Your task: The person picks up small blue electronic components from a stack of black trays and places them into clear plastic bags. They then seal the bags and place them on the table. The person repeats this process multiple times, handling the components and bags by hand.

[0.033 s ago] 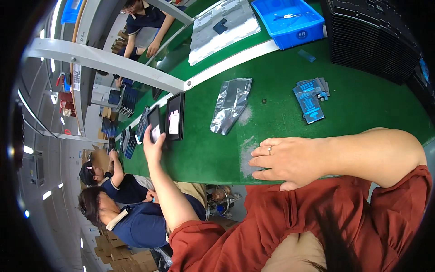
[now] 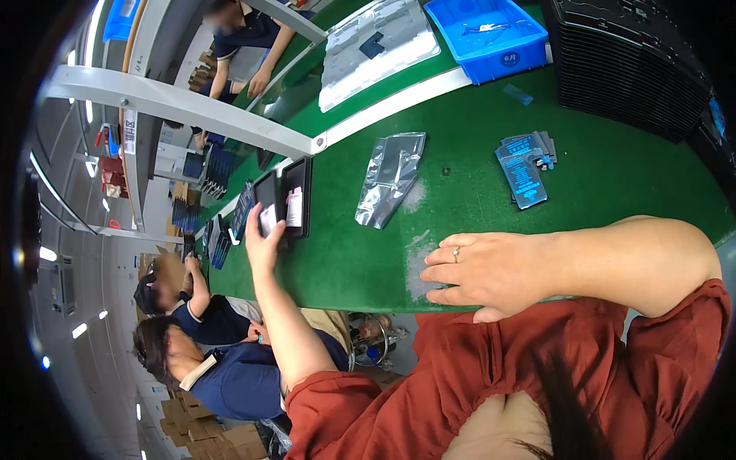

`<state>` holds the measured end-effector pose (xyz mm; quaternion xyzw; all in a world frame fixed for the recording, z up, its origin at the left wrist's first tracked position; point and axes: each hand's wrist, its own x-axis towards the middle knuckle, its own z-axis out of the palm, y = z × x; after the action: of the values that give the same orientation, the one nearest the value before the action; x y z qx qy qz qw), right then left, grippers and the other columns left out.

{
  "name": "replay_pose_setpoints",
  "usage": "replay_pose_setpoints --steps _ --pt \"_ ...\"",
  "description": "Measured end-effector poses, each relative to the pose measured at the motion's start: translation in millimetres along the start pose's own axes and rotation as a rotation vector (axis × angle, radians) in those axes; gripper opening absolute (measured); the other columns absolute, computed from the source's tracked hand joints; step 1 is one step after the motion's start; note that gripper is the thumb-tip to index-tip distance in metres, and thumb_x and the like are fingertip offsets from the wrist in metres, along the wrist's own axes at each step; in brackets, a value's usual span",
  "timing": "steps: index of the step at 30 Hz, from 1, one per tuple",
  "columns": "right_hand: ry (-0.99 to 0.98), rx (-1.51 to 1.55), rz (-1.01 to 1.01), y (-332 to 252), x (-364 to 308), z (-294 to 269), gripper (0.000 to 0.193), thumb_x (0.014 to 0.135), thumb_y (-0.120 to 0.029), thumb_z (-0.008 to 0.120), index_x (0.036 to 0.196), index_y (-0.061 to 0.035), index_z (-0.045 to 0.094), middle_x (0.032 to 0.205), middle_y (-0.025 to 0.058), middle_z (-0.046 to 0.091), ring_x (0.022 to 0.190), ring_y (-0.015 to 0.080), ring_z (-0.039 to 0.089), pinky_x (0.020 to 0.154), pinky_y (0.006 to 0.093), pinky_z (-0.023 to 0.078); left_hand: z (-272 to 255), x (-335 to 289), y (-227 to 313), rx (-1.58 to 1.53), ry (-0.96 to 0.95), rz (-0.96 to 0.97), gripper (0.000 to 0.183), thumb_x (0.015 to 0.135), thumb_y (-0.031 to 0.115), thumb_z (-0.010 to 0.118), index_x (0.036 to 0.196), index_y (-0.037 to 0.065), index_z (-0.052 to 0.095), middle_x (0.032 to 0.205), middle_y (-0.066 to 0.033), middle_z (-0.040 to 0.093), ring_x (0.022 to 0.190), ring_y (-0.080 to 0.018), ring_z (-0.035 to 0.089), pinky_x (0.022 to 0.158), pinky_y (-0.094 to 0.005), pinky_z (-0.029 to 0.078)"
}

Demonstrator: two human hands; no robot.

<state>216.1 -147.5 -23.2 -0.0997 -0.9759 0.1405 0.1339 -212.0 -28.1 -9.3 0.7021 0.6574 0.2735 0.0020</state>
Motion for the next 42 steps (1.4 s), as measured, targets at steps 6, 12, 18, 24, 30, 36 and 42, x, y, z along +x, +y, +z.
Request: replay_pose_setpoints --steps 6,12,18,24,30,36,42 --pt "0.02 0.026 -0.004 0.9 -1.5 4.7 0.06 0.075 -0.036 0.07 0.124 -0.0045 0.055 0.131 0.0166 0.049 0.126 0.0308 0.042 0.107 0.0418 0.031 31.8 17.9 29.2 0.06 -0.2 0.053 0.065 0.069 0.024 0.073 0.13 0.015 0.052 0.143 -0.0228 0.036 0.133 -0.0364 0.033 0.109 -0.0429 0.029" --pt "0.026 0.048 -0.002 2.1 -2.3 6.8 0.061 0.074 -0.034 0.071 0.125 -0.0041 0.054 0.13 0.0167 0.048 0.126 0.0308 0.042 0.107 0.0417 0.03 27.0 21.9 18.4 0.108 -0.254 0.075 0.058 0.073 0.026 0.07 0.128 0.015 0.056 0.145 -0.0242 0.033 0.134 -0.0371 0.031 0.109 -0.0431 0.028" --pt "0.023 0.058 0.003 2.2 -2.1 6.3 0.06 0.074 -0.033 0.071 0.124 -0.0035 0.055 0.13 0.0167 0.049 0.126 0.0312 0.042 0.108 0.0414 0.03 38.6 9.2 28.0 0.209 -0.189 0.05 0.056 0.077 0.03 0.066 0.13 0.014 0.053 0.144 -0.0264 0.033 0.133 -0.0386 0.033 0.108 -0.0435 0.028" --pt "0.148 0.092 -0.008 3.9 -0.2 9.8 0.047 0.077 -0.035 0.069 0.109 -0.001 0.062 0.123 0.0179 0.052 0.117 0.0327 0.049 0.1 0.0409 0.038 45.1 4.7 27.1 0.308 -0.231 0.019 0.063 0.084 0.044 0.059 0.136 0.013 0.045 0.147 -0.0243 0.029 0.136 -0.0375 0.027 0.109 -0.0452 0.027" --pt "0.452 0.366 0.052 11.3 -1.3 8.0 0.045 0.083 -0.036 0.064 0.057 0.0 0.061 0.079 0.0153 0.064 0.074 0.0327 0.06 0.07 0.0407 0.048 48.9 3.4 27.6 0.286 -0.205 -0.001 0.067 0.088 0.056 0.049 0.138 0.012 0.042 0.148 -0.0233 0.027 0.138 -0.0364 0.025 0.109 -0.0476 0.025" --pt "0.48 0.331 0.19 2.7 0.2 18.8 0.018 0.076 -0.013 0.059 0.069 0.0025 0.064 0.078 0.0165 0.064 0.075 0.0329 0.06 0.073 0.0406 0.049 51.1 -0.8 22.0 0.14 0.036 0.104 0.06 0.088 0.045 0.055 0.135 0.009 0.043 0.143 -0.0197 0.036 0.135 -0.0352 0.031 0.109 -0.0466 0.024" --pt "0.48 0.438 0.208 -1.7 0.3 14.8 0.027 0.062 0.0 0.051 0.083 0.0052 0.067 0.084 0.0176 0.066 0.085 0.0337 0.061 0.083 0.0389 0.049 53.4 2.4 72.4 -0.021 0.102 0.237 0.045 0.087 0.032 0.06 0.122 0.004 0.055 0.135 -0.0179 0.046 0.126 -0.0346 0.04 0.106 -0.0441 0.029"
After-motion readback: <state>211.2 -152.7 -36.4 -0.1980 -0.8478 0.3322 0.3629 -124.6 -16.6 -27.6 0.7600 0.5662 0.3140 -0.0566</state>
